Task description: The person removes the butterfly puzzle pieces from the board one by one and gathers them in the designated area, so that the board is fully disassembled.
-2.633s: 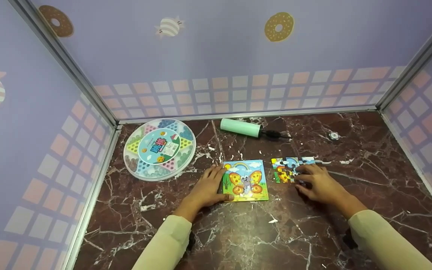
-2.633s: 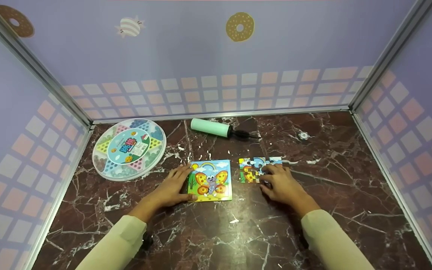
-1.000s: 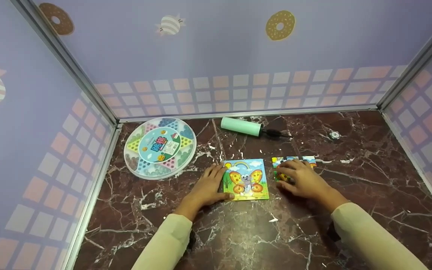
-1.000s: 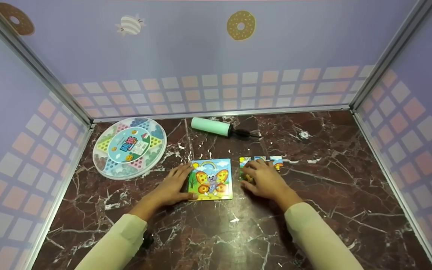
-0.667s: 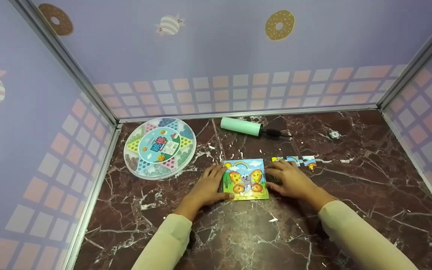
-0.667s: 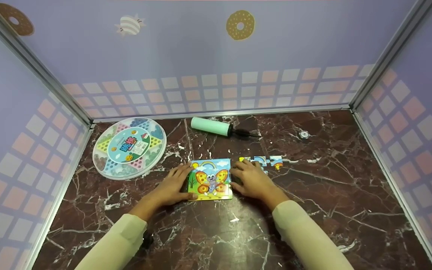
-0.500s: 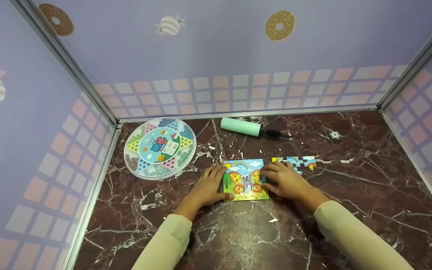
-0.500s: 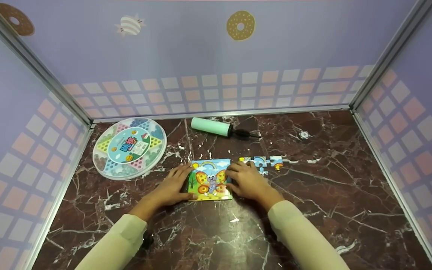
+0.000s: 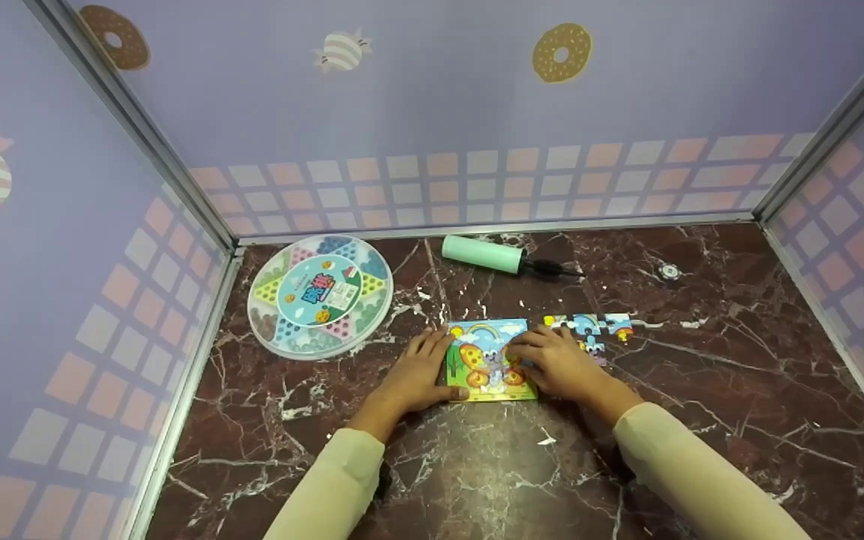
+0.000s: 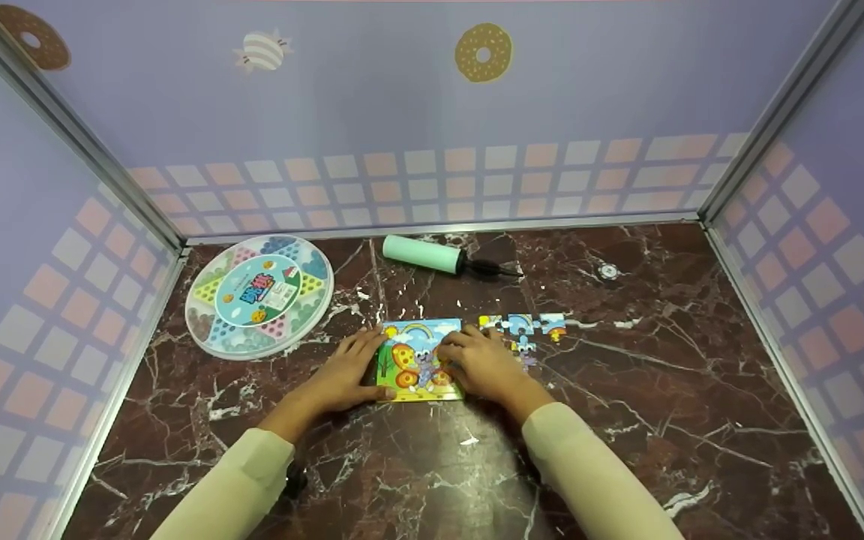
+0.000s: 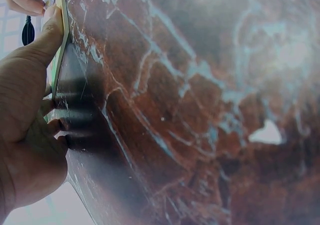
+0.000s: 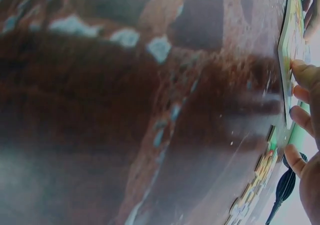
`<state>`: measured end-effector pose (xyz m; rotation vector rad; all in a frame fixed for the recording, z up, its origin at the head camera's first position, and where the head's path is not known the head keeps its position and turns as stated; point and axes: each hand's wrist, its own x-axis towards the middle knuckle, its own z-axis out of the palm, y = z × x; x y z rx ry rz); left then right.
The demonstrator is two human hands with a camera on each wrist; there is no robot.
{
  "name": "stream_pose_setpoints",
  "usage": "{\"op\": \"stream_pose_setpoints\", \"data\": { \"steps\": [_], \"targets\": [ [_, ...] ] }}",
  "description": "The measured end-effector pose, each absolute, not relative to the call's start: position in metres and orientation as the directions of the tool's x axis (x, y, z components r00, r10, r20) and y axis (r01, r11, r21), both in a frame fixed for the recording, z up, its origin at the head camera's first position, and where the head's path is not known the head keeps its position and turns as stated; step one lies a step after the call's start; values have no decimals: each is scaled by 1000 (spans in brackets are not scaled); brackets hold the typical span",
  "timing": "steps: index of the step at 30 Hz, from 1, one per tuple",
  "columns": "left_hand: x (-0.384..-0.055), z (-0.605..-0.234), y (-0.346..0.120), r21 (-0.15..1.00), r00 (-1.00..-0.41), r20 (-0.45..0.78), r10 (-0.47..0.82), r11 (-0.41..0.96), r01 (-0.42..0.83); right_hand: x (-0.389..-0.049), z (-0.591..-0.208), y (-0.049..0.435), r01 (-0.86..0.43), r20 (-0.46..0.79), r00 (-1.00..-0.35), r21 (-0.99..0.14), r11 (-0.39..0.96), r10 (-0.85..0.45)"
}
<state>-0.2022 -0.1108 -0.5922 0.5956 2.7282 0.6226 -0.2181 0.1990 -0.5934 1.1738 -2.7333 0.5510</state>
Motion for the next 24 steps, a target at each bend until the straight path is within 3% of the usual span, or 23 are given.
{"op": "stream_pose_setpoints", "data": {
  "steps": [13,24],
  "targets": [
    [-202,-589,-110,474,-875,-169,453,816,331,-219,-592,189,-706,209,-706,-289,647,-677],
    [-200,-590,-111,476,-874,-177,453,816,327,-222,-590,184,-680,194,-723,-371,633,-663]
  ]
}}
